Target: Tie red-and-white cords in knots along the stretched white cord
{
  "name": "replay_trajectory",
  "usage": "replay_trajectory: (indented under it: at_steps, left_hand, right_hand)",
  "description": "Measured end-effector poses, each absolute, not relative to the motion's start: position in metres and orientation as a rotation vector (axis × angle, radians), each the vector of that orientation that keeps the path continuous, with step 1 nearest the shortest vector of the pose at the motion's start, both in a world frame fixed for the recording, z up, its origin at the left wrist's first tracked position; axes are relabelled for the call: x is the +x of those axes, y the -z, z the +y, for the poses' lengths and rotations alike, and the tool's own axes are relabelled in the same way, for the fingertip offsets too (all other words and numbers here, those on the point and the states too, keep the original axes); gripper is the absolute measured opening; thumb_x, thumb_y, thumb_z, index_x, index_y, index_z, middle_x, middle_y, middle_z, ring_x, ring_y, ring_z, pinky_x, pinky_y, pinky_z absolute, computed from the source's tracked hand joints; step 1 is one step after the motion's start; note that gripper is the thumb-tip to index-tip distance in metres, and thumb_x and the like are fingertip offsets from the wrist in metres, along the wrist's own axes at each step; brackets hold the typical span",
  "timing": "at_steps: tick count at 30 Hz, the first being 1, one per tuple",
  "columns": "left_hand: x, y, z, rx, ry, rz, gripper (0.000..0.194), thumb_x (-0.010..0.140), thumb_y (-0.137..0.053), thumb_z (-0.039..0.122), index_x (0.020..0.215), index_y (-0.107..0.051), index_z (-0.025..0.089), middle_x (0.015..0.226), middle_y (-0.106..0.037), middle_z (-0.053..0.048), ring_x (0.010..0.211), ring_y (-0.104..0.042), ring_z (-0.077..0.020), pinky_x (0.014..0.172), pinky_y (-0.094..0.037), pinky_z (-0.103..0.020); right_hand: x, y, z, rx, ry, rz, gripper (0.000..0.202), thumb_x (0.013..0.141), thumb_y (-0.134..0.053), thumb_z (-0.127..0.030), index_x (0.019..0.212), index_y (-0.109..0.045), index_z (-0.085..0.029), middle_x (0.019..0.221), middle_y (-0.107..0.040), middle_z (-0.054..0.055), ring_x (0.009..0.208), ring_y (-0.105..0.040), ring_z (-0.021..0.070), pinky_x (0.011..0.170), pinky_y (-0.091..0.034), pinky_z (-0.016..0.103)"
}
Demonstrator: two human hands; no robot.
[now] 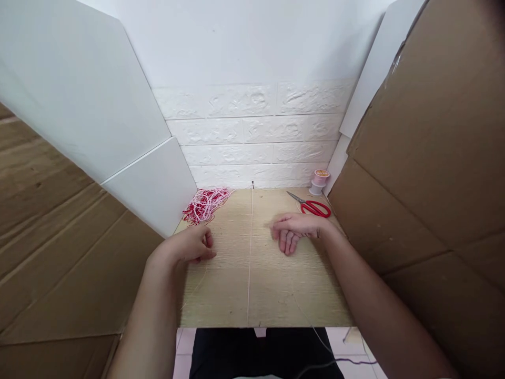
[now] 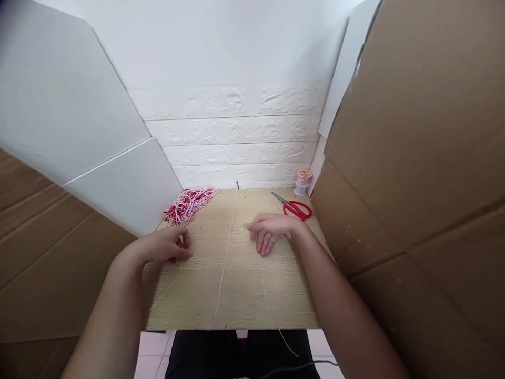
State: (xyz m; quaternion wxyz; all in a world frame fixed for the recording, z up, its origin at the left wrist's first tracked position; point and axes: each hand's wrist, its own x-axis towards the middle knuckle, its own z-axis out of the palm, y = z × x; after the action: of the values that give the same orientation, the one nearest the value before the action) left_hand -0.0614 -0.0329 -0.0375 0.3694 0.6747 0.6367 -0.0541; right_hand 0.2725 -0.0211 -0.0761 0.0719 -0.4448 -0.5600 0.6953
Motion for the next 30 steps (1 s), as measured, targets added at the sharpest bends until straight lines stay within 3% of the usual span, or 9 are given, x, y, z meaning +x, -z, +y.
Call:
replay_trajectory:
  at_steps: [5,9,15,18,24,27,30]
  left_hand:
    - [-0.059,0.043,-0.021,1.944,0.096,1.597,0.031,0.065,-0.067,0.036,0.090,-0.059,0.019,0.083,-0.064,-0.002,0.075,-0.059,-0.0189,0.059,-0.041,-0.027]
    - [-0.049,0.040,-0.019,2.003,0.074,1.576,0.028,0.072,-0.063,0.033,0.096,-0.062,0.020,0.087,-0.065,-0.001,0.077,-0.059,-0.0180,0.063,-0.041,-0.027]
    - [-0.034,0.045,-0.004,2.144,-0.166,1.498,0.033,0.077,-0.055,0.023,0.110,-0.063,0.019,0.106,-0.066,-0.005,0.094,-0.061,-0.0206,0.077,-0.044,-0.028]
    - [-0.025,0.047,0.005,2.176,-0.322,1.599,0.029,0.079,-0.053,0.021,0.105,-0.065,0.017,0.113,-0.066,-0.008,0.101,-0.061,-0.0225,0.082,-0.043,-0.029]
    - [0.001,0.045,0.027,1.944,-0.654,1.705,0.018,0.078,-0.062,0.034,0.080,-0.064,0.016,0.082,-0.067,-0.006,0.073,-0.061,-0.0191,0.062,-0.039,-0.027]
    - [0.017,0.050,0.052,1.625,-0.770,1.559,0.021,0.079,-0.064,0.034,0.073,-0.057,0.015,0.060,-0.054,-0.003,0.051,-0.047,-0.0131,0.049,-0.031,-0.026]
    - [0.035,0.057,0.078,1.321,-0.800,1.507,0.021,0.077,-0.068,0.027,0.069,-0.054,0.014,0.056,-0.049,-0.002,0.043,-0.036,-0.0087,0.043,-0.022,-0.025]
  right_hand:
    - [0.268,0.082,-0.010,-1.332,-1.861,-1.379,0.028,0.094,-0.058,-0.040,0.100,-0.058,-0.013,0.080,-0.070,0.015,0.070,-0.072,0.0224,0.065,-0.061,0.032]
    - [0.263,0.090,0.000,-1.217,-1.643,-1.128,0.016,0.087,-0.063,-0.024,0.097,-0.060,-0.011,0.090,-0.068,0.013,0.075,-0.070,0.0190,0.078,-0.060,0.034]
    - [0.265,0.108,0.011,-1.241,-1.086,-1.231,0.029,0.077,-0.067,-0.026,0.103,-0.065,-0.014,0.111,-0.067,0.010,0.101,-0.065,0.0184,0.099,-0.050,0.034]
    - [0.266,0.116,0.016,-1.278,-0.817,-1.330,0.036,0.077,-0.062,-0.027,0.111,-0.063,-0.015,0.121,-0.065,0.010,0.114,-0.061,0.0199,0.104,-0.045,0.034]
    - [0.254,0.116,0.011,-1.270,-0.513,-1.635,0.032,0.081,-0.055,-0.020,0.111,-0.066,-0.019,0.123,-0.065,0.007,0.115,-0.059,0.0207,0.106,-0.042,0.037]
    - [0.246,0.112,0.004,-1.213,-0.482,-1.781,0.032,0.082,-0.054,-0.016,0.111,-0.067,-0.018,0.126,-0.063,0.008,0.119,-0.057,0.0206,0.109,-0.039,0.036]
    - [0.243,0.113,0.001,-1.164,-0.496,-1.805,0.030,0.082,-0.055,-0.015,0.109,-0.068,-0.017,0.122,-0.065,0.008,0.117,-0.058,0.0202,0.107,-0.040,0.035]
